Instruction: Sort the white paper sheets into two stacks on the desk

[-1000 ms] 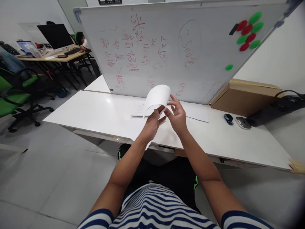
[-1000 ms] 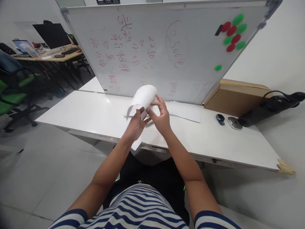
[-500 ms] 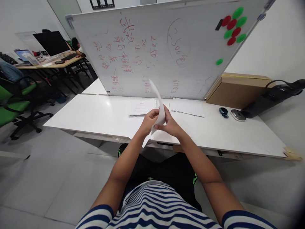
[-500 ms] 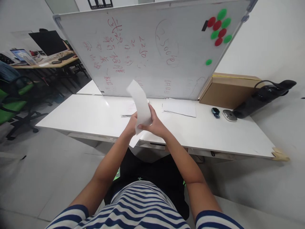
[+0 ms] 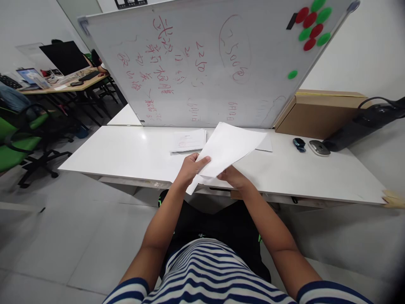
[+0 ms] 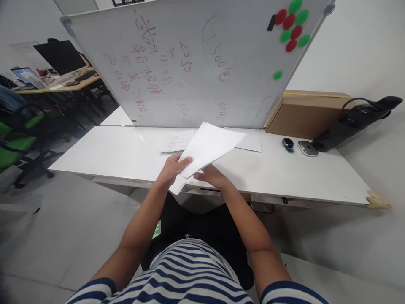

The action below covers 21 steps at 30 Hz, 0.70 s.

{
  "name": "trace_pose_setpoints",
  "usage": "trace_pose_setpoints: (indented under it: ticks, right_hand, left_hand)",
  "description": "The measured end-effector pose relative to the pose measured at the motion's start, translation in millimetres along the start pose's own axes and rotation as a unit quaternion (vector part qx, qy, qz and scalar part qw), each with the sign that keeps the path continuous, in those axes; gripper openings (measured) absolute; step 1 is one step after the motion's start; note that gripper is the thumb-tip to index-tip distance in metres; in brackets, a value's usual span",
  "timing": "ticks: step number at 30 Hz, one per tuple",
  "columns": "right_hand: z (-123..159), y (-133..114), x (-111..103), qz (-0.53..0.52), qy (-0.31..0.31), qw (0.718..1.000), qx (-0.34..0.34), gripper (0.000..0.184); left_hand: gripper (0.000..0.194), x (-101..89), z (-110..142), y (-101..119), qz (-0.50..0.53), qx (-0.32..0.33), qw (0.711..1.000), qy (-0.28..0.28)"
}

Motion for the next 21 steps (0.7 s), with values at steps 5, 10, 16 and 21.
trace_pose_setpoints:
  ticks: [5,10,16,21]
  right_hand:
    - [0,-4,-5,-0.119,-0.020,0.992,-0.044,0.097]
    - [-5,-1,-13,-0.169,0.031,0.984,-0.041,0.095]
    - [3,3,-46,-0.168,0.180,0.969,-0.028,0.050]
    - [18,1,-65,-0.128,0.215,0.968,0.014,0.051]
  left_hand:
    - [0.043,7.6,8,5,0.032,0.004,0.999,-0.039]
    - [0.045,14.9,11,3,-0.011,0.010,0.998,-0.060]
    - [0.044,-13.1,15,25,-0.134,0.117,0.983,0.054]
    - [0.039,-48.6,12,28,-0.069,0.117,0.984,0.113]
Point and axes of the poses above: each hand's wrist, its own z-axis away from the middle knuckle, its own x-axis out of the palm, y = z × x, the point moved 10 cm from there along -z, towards the middle knuckle, and after that the axes turned 4 degrees about z, right-handed, at the moved point
